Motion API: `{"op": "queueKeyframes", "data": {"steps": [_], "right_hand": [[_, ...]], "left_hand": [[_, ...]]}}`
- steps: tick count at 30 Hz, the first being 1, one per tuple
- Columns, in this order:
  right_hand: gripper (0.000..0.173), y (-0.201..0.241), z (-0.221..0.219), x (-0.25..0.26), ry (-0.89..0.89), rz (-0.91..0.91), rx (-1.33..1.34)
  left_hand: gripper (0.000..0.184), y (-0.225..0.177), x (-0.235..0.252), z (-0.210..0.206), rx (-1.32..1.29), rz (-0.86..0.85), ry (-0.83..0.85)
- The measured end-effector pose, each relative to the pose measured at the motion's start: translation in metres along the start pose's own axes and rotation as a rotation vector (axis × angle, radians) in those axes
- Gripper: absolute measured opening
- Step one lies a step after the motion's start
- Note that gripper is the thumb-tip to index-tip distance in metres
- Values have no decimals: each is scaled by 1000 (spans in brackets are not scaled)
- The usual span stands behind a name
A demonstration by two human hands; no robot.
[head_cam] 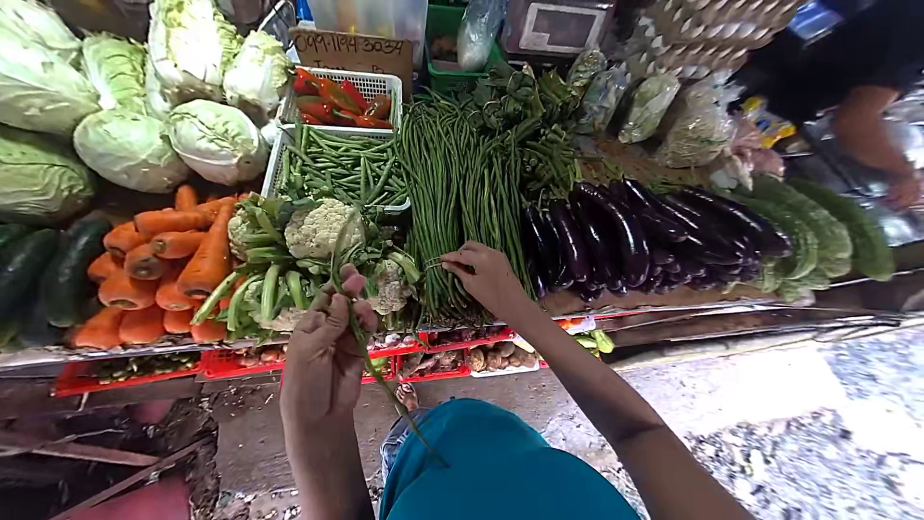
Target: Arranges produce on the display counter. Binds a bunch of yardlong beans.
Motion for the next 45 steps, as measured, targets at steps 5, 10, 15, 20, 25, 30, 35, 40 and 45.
{"op": "queueKeyframes", "data": {"steps": [5, 10, 15, 20, 25, 30, 35, 40, 45], "right_hand": [[18, 7, 2, 0, 45, 54, -166], [17, 20, 0, 7, 166, 148, -432], [12, 12, -1, 16, 248, 201, -454], [14, -1, 7, 20, 217, 208, -285], [17, -50, 38, 76, 118, 241, -439], [25, -79, 39, 146, 304, 636, -605], [26, -81, 45, 164, 451, 846, -628], [14, -96, 80, 157, 229, 901, -569], [17, -108, 110, 152, 192, 868, -546]], "left_hand": [[61, -3, 36, -23, 480, -33, 222], [93, 13, 113, -53, 1100, -185, 227], [82, 55, 175, -56, 1289, -72, 217], [62, 94, 165, -46, 1136, -71, 138], [103, 124, 166, -35, 1022, -125, 75], [63, 131, 170, -35, 987, -201, -50], [22, 119, 180, -58, 685, -26, -54], [33, 122, 168, -86, 481, 172, 24], [31, 159, 167, -97, 578, 118, 120]]}}
Point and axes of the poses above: each hand's wrist, its own x-axis towards the middle knuckle, its own z-axis out of the back of the hand, y = z × x, the point moved 3 cm from there along x, towards the middle knuckle, and after that the axes turned 12 degrees about -x, right-handed, at the moved point
